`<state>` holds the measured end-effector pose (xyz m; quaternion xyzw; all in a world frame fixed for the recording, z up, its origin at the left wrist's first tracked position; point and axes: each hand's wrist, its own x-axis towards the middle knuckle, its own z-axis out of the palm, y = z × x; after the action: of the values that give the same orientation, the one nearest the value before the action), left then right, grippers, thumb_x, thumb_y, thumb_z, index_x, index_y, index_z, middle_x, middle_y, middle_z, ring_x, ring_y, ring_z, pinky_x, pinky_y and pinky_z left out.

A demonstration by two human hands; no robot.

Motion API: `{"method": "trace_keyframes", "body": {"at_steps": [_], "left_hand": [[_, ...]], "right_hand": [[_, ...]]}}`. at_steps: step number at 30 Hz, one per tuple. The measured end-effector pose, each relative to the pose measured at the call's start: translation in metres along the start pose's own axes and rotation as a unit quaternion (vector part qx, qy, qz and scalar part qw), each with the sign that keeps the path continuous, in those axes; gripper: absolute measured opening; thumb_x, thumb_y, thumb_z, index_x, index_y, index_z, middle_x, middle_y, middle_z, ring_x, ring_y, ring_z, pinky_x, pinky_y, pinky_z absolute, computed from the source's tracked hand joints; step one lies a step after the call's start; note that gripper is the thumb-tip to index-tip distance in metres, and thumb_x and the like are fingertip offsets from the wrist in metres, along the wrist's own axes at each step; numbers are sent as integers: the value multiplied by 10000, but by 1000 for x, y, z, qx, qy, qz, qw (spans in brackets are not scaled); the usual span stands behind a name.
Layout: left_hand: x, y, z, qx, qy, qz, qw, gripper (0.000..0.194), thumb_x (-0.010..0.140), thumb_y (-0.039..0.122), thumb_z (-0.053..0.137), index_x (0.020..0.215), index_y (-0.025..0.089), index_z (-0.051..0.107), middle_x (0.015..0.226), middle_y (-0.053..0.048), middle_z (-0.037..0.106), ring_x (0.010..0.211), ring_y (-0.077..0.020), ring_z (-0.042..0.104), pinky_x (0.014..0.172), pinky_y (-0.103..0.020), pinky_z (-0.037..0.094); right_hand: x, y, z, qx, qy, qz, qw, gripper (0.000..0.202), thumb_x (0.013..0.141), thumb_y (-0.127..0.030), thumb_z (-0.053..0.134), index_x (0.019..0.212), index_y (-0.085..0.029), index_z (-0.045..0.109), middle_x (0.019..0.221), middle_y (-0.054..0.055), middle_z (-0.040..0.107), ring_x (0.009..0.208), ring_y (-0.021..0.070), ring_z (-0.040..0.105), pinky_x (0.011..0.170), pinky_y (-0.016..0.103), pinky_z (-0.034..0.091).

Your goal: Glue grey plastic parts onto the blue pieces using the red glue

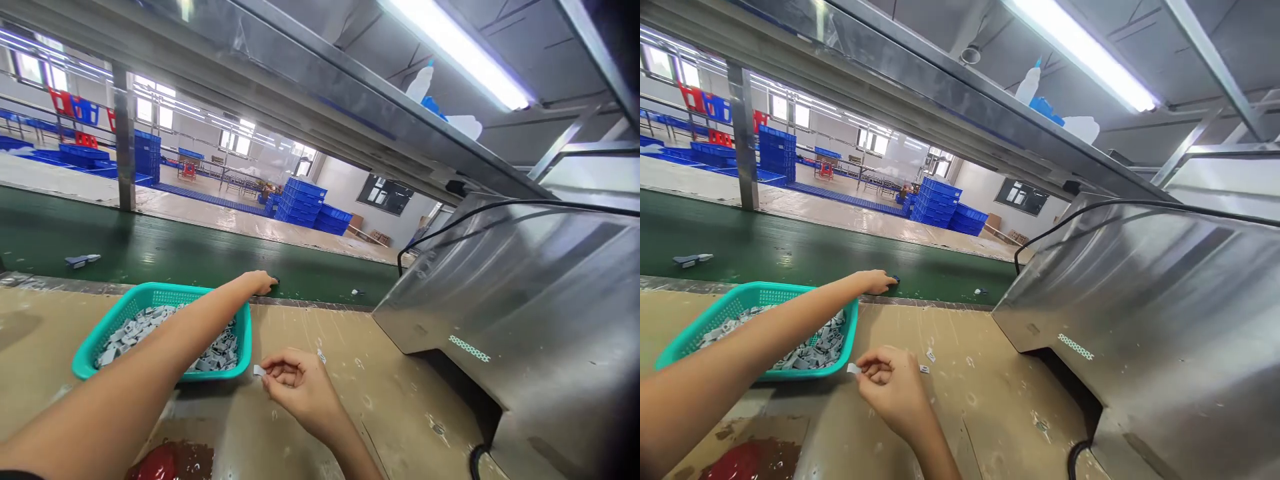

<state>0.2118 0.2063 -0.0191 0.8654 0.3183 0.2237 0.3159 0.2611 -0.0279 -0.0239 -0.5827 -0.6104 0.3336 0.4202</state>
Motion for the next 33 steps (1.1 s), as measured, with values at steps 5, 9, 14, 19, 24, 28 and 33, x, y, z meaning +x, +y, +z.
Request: {"method": "trace_keyframes", "body": {"at_steps": [5,9,14,19,24,28,33], "left_hand": [[-3,-13,-16,125,-51,-4,991,232,817,293,498,979,137,556,997,-63,574,881,-161,555,773,-366,465],[-37,-19,-49,147,1,3,989,94,642,173,663,655,150,572,729,-34,608,862,-217,569,790,-337,421],[-115,-8,-82,77,140,3,987,174,742,280,543,860,155,518,736,-33,611,754,-177,584,707,-297,436],[-201,13,-89,-371,180,-59,909,225,748,296,553,907,148,498,685,-23,597,597,-95,549,608,-244,460],[-244,20,-96,-511,133,-143,837,107,751,213,510,772,128,572,785,-80,624,594,-105,527,581,-268,472],[-242,14,-99,-554,120,-139,812,170,762,189,470,784,121,623,782,-78,596,555,-84,468,527,-238,449],[-239,11,-92,-550,70,-142,820,137,657,144,619,787,107,643,682,-35,534,557,-63,452,500,-188,414]], "right_hand": [[-2,-3,3,51,-25,-8,998,126,636,-160,575,745,-136,634,623,-1,549,552,96,538,539,206,488],[-5,-8,17,53,-54,-31,997,102,649,-151,568,729,-139,631,734,21,564,591,94,550,565,210,485],[-19,-25,41,-11,-78,-110,991,125,669,-121,553,753,-142,643,764,40,592,633,111,554,593,217,487],[-29,-36,56,-112,-118,-154,975,181,674,-72,546,783,-169,653,689,9,600,567,96,519,524,189,435],[-31,-36,64,-172,-130,-181,960,156,702,-85,560,760,-182,668,680,4,631,548,91,507,489,177,401],[-30,-34,67,-184,-118,-229,949,158,729,-107,557,773,-195,681,752,28,673,643,125,583,579,215,458],[-29,-28,68,-186,-100,-283,936,156,748,-114,555,781,-189,687,775,49,685,698,149,603,627,251,486]]}}
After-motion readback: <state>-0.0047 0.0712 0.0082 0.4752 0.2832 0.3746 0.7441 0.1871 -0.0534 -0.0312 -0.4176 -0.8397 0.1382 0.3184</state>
